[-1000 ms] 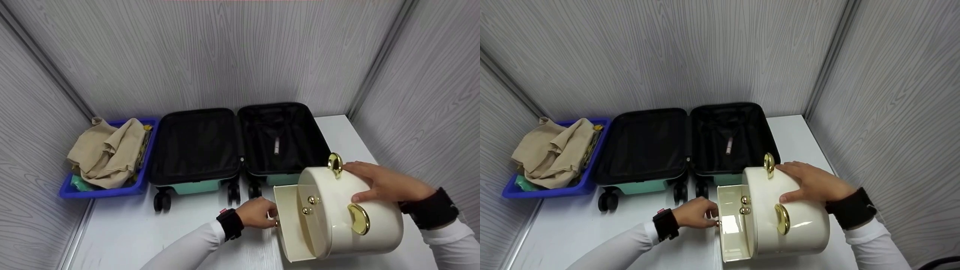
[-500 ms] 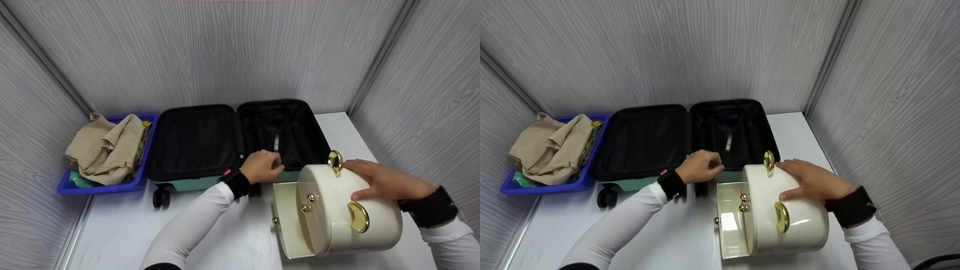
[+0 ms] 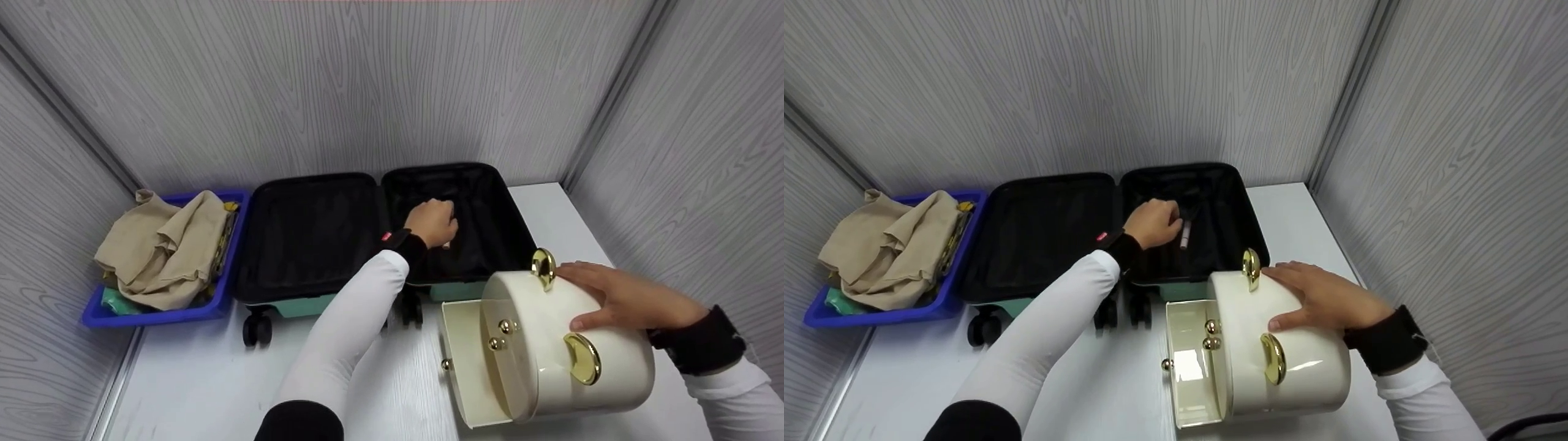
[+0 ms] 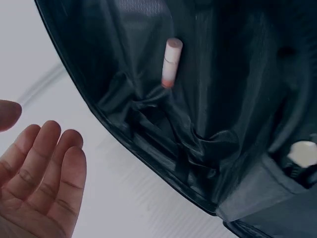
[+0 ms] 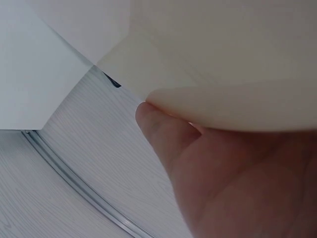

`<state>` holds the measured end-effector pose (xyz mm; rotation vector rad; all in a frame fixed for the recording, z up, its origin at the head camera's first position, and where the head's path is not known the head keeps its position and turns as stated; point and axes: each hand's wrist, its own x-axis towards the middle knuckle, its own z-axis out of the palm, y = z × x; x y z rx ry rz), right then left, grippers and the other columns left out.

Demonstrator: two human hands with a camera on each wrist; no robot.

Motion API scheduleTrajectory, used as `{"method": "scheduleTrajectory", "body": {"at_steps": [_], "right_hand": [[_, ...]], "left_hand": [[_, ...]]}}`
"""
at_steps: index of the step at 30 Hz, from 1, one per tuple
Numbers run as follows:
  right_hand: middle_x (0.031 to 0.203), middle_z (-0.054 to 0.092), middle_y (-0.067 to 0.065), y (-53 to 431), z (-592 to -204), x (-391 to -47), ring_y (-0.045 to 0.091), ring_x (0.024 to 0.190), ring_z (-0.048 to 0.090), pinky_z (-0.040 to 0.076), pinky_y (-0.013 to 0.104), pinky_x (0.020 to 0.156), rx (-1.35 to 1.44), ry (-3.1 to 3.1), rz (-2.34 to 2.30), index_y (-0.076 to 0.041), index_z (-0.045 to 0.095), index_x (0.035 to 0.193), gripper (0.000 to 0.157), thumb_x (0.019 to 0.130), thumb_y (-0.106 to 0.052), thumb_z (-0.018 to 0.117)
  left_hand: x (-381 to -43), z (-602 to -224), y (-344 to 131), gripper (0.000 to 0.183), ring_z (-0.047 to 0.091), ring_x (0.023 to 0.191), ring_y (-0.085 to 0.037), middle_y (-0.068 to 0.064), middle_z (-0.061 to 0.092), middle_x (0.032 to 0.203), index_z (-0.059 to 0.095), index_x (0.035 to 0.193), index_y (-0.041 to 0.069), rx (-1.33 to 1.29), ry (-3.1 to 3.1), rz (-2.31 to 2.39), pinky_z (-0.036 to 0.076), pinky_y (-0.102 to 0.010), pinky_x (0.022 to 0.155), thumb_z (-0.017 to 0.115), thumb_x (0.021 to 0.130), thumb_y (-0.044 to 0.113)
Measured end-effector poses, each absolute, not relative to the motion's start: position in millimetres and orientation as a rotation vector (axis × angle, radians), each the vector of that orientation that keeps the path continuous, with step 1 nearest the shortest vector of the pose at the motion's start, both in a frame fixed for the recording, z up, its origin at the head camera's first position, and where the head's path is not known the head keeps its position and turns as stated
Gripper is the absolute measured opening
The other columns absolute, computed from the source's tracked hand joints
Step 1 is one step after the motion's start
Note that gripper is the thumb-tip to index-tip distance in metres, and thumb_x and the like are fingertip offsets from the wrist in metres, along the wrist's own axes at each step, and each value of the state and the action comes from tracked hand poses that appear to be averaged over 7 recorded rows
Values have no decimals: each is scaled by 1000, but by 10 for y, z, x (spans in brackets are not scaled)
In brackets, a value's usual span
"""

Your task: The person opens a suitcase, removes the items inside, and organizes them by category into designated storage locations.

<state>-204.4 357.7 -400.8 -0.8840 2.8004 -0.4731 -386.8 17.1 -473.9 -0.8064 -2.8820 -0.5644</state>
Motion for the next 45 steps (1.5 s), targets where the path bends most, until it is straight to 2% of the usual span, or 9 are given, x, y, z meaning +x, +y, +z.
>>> {"method": "scheduleTrajectory", "body": {"at_steps": [6, 10, 13, 17, 22, 31, 36, 41, 45], "right_hand": [[156, 61, 18, 3574, -3973, -1960, 48, 148, 52, 42, 43, 122, -860, 2812, -449, -10, 53, 159, 91, 86, -52, 89], [157, 61, 17, 3562, -3977, -1907, 49, 149, 51, 38, 34, 124, -860, 2796, -488, -10, 54, 159, 90, 87, -51, 89], [157, 60, 17, 3549, -3986, -1870, 49, 149, 51, 38, 36, 124, -855, 2788, -503, -11, 53, 160, 90, 87, -51, 89], [156, 61, 17, 3515, -3999, -1824, 49, 148, 51, 42, 57, 119, -857, 2793, -501, -11, 54, 160, 92, 86, -52, 89], [157, 60, 18, 3472, -3998, -1759, 50, 149, 50, 41, 69, 115, -843, 2782, -503, -11, 53, 160, 93, 86, -54, 88], [157, 60, 17, 3438, -3954, -1660, 47, 149, 52, 43, 68, 114, -830, 2800, -469, -12, 53, 161, 94, 85, -56, 88], [157, 59, 18, 3401, -3957, -1631, 48, 149, 51, 42, 68, 115, -827, 2790, -483, -12, 52, 161, 95, 86, -58, 87], [156, 60, 18, 3375, -3972, -1607, 47, 148, 52, 43, 67, 114, -866, 2790, -482, -11, 53, 160, 94, 86, -56, 87], [156, 61, 17, 3361, -3978, -1616, 44, 148, 53, 45, 64, 114, -883, 2785, -479, -12, 53, 161, 93, 86, -56, 87]], "left_hand": [[-4010, -4766, 344, 22, 78, 102, -29, -15, 79, 111, 73, 114, 3, -728, -2936, -519, 63, -42, 89, 59, 108, 19], [-4043, -4875, 439, 26, 76, 109, -28, -15, 77, 121, 72, 122, 4, -693, -2993, -471, 62, -39, 93, 56, 109, 20], [-4035, -4964, 488, 29, 75, 111, -28, -14, 75, 124, 71, 127, 4, -689, -3015, -430, 62, -39, 94, 54, 110, 21], [-4030, -5094, 521, 31, 74, 113, -29, -15, 74, 126, 70, 130, 3, -714, -3038, -417, 61, -40, 97, 53, 112, 22], [-4039, -5304, 530, 33, 74, 115, -28, -15, 74, 129, 71, 132, 6, -691, -3156, -376, 62, -40, 98, 51, 115, 24], [-3949, -5500, 620, 42, 68, 131, -31, -15, 65, 151, 64, 151, 14, -745, -3402, -270, 59, -47, 106, 50, 113, 29], [-3785, -5422, 554, 52, 56, 146, -33, -17, 50, 165, 48, 164, 18, -685, -3532, -170, 53, -49, 113, 47, 114, 29], [-3571, -5295, 454, 50, 57, 146, -31, -15, 56, 161, 55, 160, 21, -569, -3533, -195, 51, -48, 114, 46, 112, 32], [-3511, -5280, 410, 47, 54, 148, -35, -12, 60, 159, 62, 154, 18, -594, -3511, -108, 44, -55, 118, 46, 112, 32]]}}
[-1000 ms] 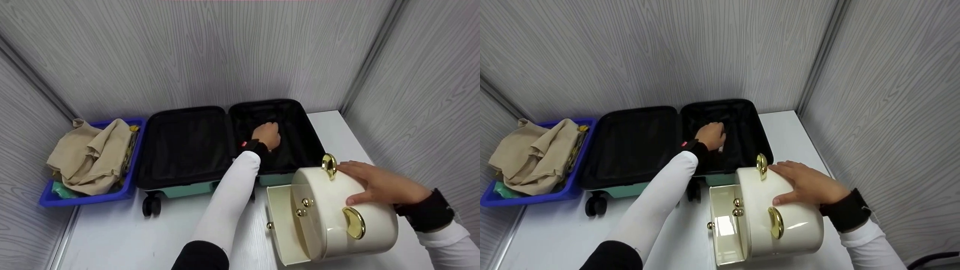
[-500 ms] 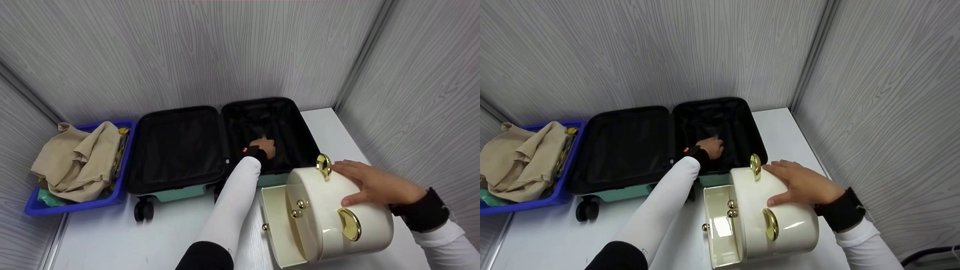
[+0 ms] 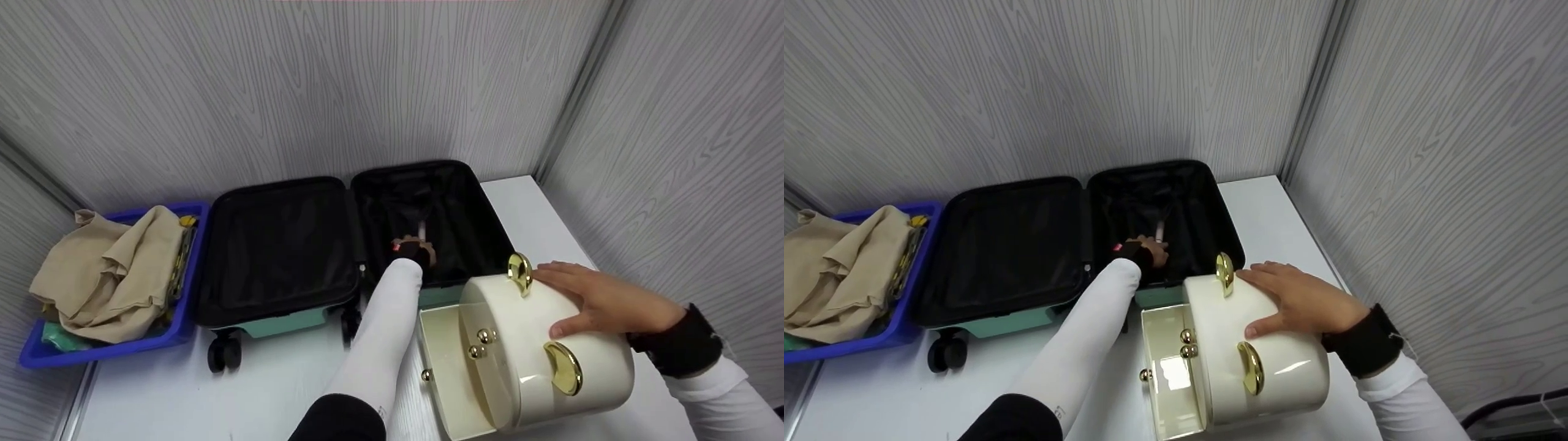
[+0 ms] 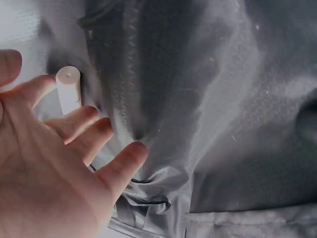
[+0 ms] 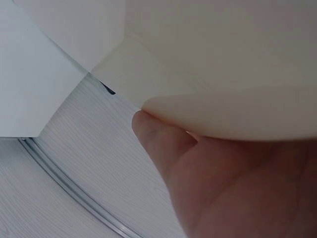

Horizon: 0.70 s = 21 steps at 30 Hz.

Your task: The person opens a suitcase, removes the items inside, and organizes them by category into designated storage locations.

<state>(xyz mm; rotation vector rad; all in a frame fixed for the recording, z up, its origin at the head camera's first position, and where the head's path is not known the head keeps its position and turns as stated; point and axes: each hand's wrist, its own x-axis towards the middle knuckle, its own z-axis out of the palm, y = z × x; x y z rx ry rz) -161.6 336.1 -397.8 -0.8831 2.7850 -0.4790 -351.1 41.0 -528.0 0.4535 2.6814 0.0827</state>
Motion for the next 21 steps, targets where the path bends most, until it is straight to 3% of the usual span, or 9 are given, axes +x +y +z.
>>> {"method": "scheduleTrajectory", "body": {"at_steps": [5, 8, 12, 16, 21], "right_hand": [[157, 60, 17, 3356, -3975, -1644, 43, 149, 52, 45, 63, 116, -864, 2773, -493, -13, 52, 161, 93, 86, -57, 87], [158, 59, 18, 3356, -3967, -1663, 44, 149, 51, 44, 65, 115, -859, 2766, -496, -11, 52, 161, 94, 87, -56, 87], [157, 59, 18, 3354, -3977, -1688, 45, 148, 52, 44, 64, 115, -865, 2761, -499, -10, 52, 160, 93, 86, -55, 88], [157, 60, 18, 3355, -4001, -1738, 45, 148, 53, 44, 62, 116, -889, 2756, -498, -10, 53, 160, 93, 85, -52, 89], [156, 59, 21, 3378, -4001, -1801, 47, 147, 53, 45, 60, 116, -931, 2747, -503, -7, 53, 159, 94, 84, -49, 91]], "left_hand": [[-3668, -5395, 406, 45, 49, 149, -33, -11, 57, 162, 64, 151, 14, 419, 2664, 70, 38, -53, 122, 48, 112, 30], [-3823, -5507, 406, 37, 61, 138, -30, -13, 64, 153, 71, 142, 10, 423, 2716, 133, 47, -45, 118, 53, 112, 22], [-3985, -5613, 377, 23, 75, 116, -29, -15, 76, 131, 79, 124, 5, 484, 2825, 233, 62, -42, 98, 62, 109, 10], [-4053, -5615, 301, 21, 77, 111, -31, -17, 78, 125, 80, 122, 5, 492, 2909, 314, 64, -41, 93, 65, 109, 14], [-4122, -5519, 191, 26, 78, 108, -32, -15, 80, 121, 81, 120, 5, 464, 3005, 377, 64, -43, 93, 79, 101, 23]]}}
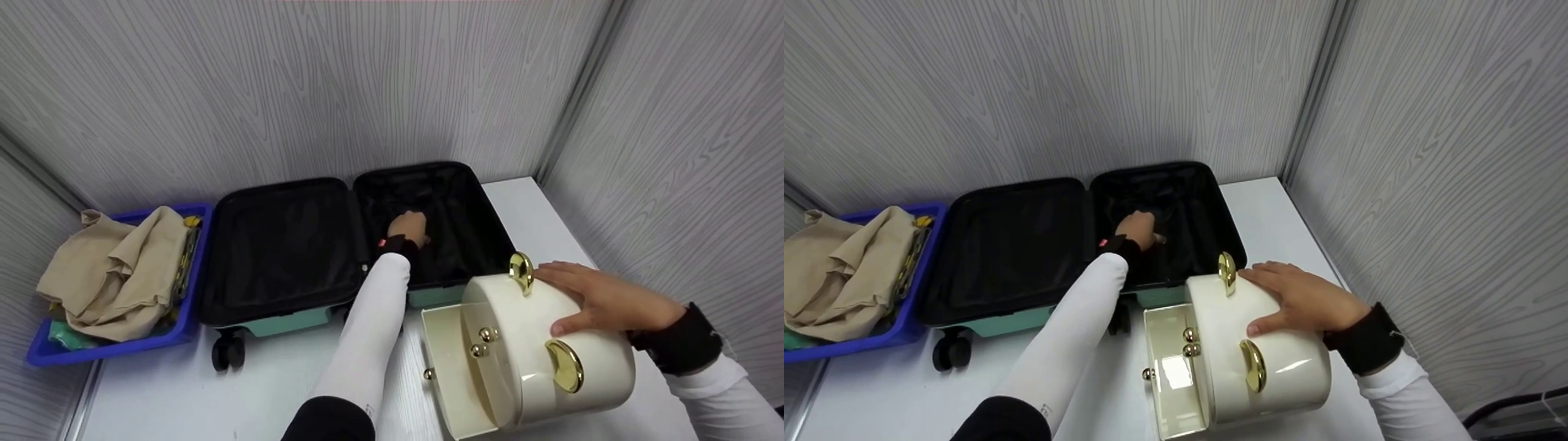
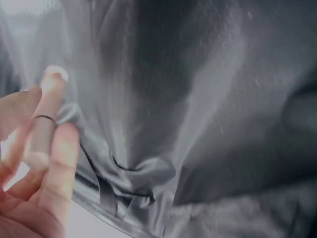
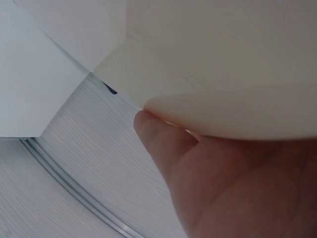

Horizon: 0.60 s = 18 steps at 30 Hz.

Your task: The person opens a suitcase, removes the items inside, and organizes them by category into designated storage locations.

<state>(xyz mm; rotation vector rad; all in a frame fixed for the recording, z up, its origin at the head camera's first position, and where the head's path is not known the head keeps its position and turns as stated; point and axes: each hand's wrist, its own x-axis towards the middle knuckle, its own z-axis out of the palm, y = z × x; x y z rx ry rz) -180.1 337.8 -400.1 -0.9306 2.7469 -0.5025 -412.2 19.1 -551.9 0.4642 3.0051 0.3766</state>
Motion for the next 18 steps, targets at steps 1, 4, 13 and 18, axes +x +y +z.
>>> {"method": "scheduleTrajectory", "body": {"at_steps": [1, 4, 13, 18], "right_hand": [[156, 60, 20, 3381, -4001, -1812, 47, 147, 53, 45, 58, 117, -935, 2750, -504, -8, 53, 159, 93, 84, -49, 91], [155, 61, 19, 3389, -3993, -1849, 46, 146, 54, 44, 51, 119, -951, 2761, -501, -9, 54, 159, 92, 85, -50, 90], [154, 62, 16, 3441, -4024, -2009, 43, 146, 55, 44, 42, 120, -960, 2770, -490, -11, 55, 158, 88, 87, -50, 89], [153, 63, 15, 3485, -4040, -2057, 44, 145, 55, 31, 14, 120, -971, 2752, -546, -11, 56, 158, 87, 87, -47, 90]], "left_hand": [[-4136, -5486, 169, 29, 78, 109, -32, -16, 80, 120, 79, 121, 3, 462, 3014, 397, 64, -43, 95, 81, 100, 24], [-4152, -5343, 99, 35, 75, 117, -36, -21, 76, 128, 73, 129, 0, 464, 2981, 445, 61, -45, 101, 77, 102, 22], [-3897, -4808, -63, 38, 64, 134, -39, -26, 67, 143, 73, 139, 5, 690, 2774, 499, 51, -45, 116, 53, 108, 12], [-3730, -4704, -89, 33, 65, 83, -17, -6, 77, 96, 82, 104, 4, 849, 2637, 524, 54, -31, 78, 66, 109, 33]]}}
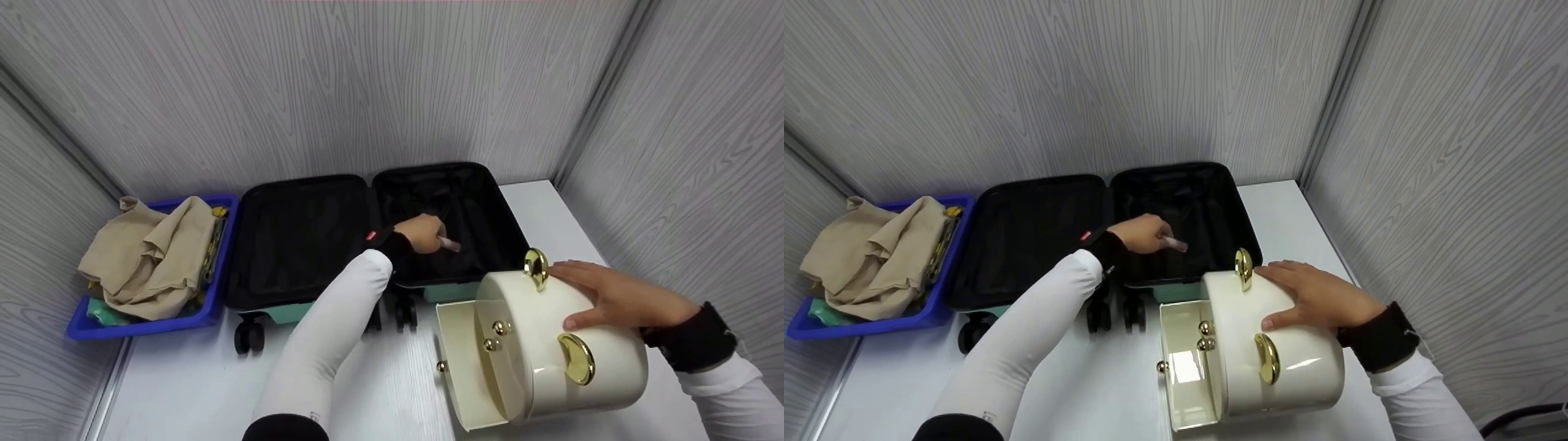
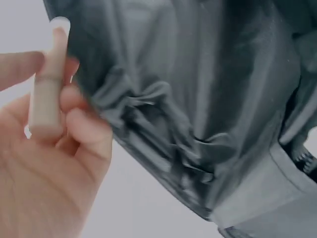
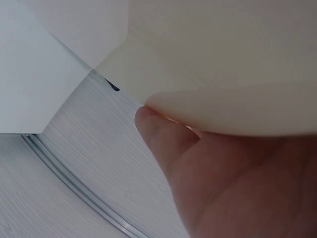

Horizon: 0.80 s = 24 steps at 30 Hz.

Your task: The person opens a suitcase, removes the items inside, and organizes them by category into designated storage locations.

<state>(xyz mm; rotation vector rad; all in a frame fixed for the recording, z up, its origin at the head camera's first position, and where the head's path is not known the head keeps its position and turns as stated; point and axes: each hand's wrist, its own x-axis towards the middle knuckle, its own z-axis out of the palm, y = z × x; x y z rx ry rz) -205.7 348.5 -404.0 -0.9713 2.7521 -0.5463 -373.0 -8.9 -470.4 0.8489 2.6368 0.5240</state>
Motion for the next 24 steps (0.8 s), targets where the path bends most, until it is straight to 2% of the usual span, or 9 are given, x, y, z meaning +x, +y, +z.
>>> {"method": "scheduleTrajectory", "body": {"at_steps": [3, 5, 8, 10, 12, 14, 18, 21, 24], "right_hand": [[152, 64, 15, 3501, -4038, -2075, 46, 144, 55, 21, 4, 115, -973, 2744, -579, -10, 56, 157, 86, 86, -45, 91], [152, 64, 15, 3511, -4030, -2086, 45, 144, 55, 21, 3, 114, -968, 2747, -574, -10, 57, 156, 85, 86, -44, 91], [153, 63, 16, 3532, -4012, -2108, 45, 144, 55, 21, 4, 114, -955, 2756, -558, -10, 57, 156, 85, 86, -44, 91], [153, 63, 16, 3544, -4004, -2122, 45, 145, 55, 22, 5, 115, -948, 2756, -555, -11, 56, 156, 85, 86, -44, 91], [154, 62, 17, 3560, -4002, -2132, 45, 144, 55, 22, 5, 114, -942, 2758, -552, -11, 56, 157, 85, 86, -44, 91], [154, 62, 17, 3575, -4008, -2140, 46, 145, 55, 19, 3, 113, -940, 2758, -554, -10, 56, 157, 86, 86, -43, 92], [152, 63, 19, 3603, -4031, -2139, 50, 143, 54, 12, -3, 110, -961, 2768, -553, -6, 56, 156, 87, 85, -42, 92], [151, 64, 19, 3612, -4046, -2137, 50, 141, 55, 11, -4, 110, -981, 2775, -558, -6, 57, 155, 86, 85, -41, 92], [151, 64, 18, 3618, -4051, -2130, 49, 142, 56, 12, -3, 110, -974, 2776, -555, -8, 57, 155, 86, 85, -42, 92]], "left_hand": [[-3609, -4637, -113, 34, 52, 69, -8, 4, 69, 80, 83, 93, 8, 933, 2567, 536, 46, -26, 69, 80, 100, 41], [-3513, -4580, -126, 29, 54, 70, -7, 5, 72, 79, 85, 92, 10, 986, 2527, 547, 50, -26, 73, 85, 96, 39], [-3328, -4530, -122, 25, 64, 78, -8, 1, 81, 89, 87, 95, 11, 1068, 2478, 567, 57, -29, 80, 91, 90, 35], [-3198, -4549, -89, 29, 62, 73, -10, 1, 80, 82, 87, 88, 11, 1116, 2441, 551, 56, -28, 74, 94, 87, 39], [-3063, -4608, -34, 31, 57, 64, -7, 8, 74, 72, 85, 81, 14, 1169, 2424, 542, 51, -24, 63, 96, 82, 42], [-2935, -4687, 30, 34, 46, 57, -3, 14, 60, 61, 76, 70, 16, 1230, 2389, 522, 41, -20, 54, 95, 84, 40], [-2710, -4867, 167, 45, 29, 55, -2, 14, 38, 58, 47, 62, 18, 1400, 2301, 421, 27, -18, 52, 77, 94, 12], [-2570, -5003, 260, 43, 25, 59, -4, 11, 37, 61, 35, 65, 19, 1505, 2241, 314, 23, -20, 54, 63, 87, -4], [-2460, -5131, 334, 41, 26, 62, -6, 11, 37, 64, 37, 66, 20, 1532, 2216, 244, 22, -22, 56, 62, 85, -6]]}}
